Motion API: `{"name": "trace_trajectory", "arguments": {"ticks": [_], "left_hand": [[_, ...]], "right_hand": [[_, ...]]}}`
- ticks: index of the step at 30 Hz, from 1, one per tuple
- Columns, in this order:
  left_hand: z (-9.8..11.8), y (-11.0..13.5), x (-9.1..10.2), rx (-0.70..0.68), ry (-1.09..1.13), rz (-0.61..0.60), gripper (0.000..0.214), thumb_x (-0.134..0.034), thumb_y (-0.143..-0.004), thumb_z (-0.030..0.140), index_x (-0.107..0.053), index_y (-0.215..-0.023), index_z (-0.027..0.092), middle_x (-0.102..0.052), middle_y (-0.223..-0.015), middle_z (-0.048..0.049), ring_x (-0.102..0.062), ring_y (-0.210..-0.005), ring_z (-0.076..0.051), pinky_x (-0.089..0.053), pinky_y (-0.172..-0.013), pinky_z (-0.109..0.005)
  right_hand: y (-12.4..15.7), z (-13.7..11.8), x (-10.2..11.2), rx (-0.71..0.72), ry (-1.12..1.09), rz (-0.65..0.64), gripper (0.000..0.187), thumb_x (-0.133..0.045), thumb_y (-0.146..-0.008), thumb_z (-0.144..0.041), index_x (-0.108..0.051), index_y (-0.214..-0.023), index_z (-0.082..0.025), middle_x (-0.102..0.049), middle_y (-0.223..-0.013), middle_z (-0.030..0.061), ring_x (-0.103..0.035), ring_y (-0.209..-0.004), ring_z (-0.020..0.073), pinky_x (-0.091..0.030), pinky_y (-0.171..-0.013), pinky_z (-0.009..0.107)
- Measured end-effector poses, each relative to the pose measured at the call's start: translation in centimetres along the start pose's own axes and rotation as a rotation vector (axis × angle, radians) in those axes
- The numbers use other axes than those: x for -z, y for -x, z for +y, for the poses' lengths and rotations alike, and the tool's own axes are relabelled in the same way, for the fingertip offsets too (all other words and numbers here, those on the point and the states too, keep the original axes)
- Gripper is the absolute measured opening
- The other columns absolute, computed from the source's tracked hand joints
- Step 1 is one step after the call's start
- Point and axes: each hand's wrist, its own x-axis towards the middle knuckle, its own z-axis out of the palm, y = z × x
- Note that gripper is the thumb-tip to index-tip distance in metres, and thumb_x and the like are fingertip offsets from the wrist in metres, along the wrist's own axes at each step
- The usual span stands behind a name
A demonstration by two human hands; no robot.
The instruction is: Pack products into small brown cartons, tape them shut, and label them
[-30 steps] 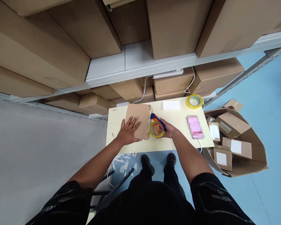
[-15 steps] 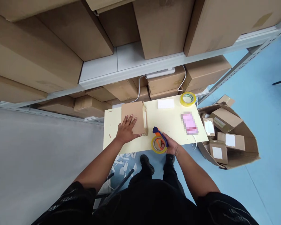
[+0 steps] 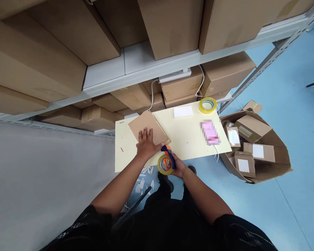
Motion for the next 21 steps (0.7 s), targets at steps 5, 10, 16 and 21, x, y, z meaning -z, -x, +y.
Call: {"name": "trace_trajectory", "arguments": {"ticks": [5, 10, 16, 21], "left_hand": [[-1.7, 3.6, -0.2, -0.150, -0.023, -0.034, 0.109, -0.063, -0.086, 0.070, -0.018, -0.169, 0.014, -0.012, -0.175, -0.0218, -0.023, -0.154, -0.050, -0.033, -0.117, -0.059], [-6.8, 3.8, 3.0, -0.489, -0.138, -0.167, 0.087, -0.068, -0.091, 0.041, -0.029, -0.167, 0.026, -0.033, -0.171, -0.0126, -0.040, -0.149, -0.037, -0.031, -0.122, -0.051], [-12.1, -0.7, 4.4, -0.508, -0.218, -0.120, 0.109, -0.079, -0.077, 0.066, -0.029, -0.167, 0.031, -0.018, -0.176, -0.0104, -0.007, -0.161, -0.043, -0.007, -0.127, -0.064], [-10.8, 0.3, 2.0, -0.394, -0.161, -0.018, 0.110, -0.074, -0.078, 0.072, -0.029, -0.168, 0.027, -0.014, -0.176, -0.0124, -0.003, -0.162, -0.043, -0.014, -0.127, -0.062]], "right_hand": [[1.2, -2.7, 0.3, 0.013, -0.032, 0.107, 0.066, -0.040, -0.096, -0.080, -0.067, -0.105, -0.021, -0.065, -0.064, 0.0019, -0.069, -0.071, 0.0248, -0.060, -0.083, 0.050], [3.3, -7.4, 1.3, -0.069, 0.133, 0.134, 0.070, -0.044, -0.094, -0.081, -0.066, -0.118, -0.020, -0.076, -0.096, 0.0118, -0.073, -0.089, 0.0304, -0.059, -0.081, 0.054], [3.3, -12.9, 0.1, -0.074, 0.317, 0.198, 0.067, -0.053, -0.091, -0.080, -0.067, -0.117, -0.020, -0.077, -0.105, 0.0139, -0.073, -0.095, 0.0323, -0.060, -0.082, 0.057], [3.0, -15.6, -0.8, -0.068, 0.395, 0.209, 0.065, -0.055, -0.091, -0.078, -0.067, -0.115, -0.019, -0.077, -0.102, 0.0150, -0.074, -0.092, 0.0331, -0.061, -0.079, 0.058]]}}
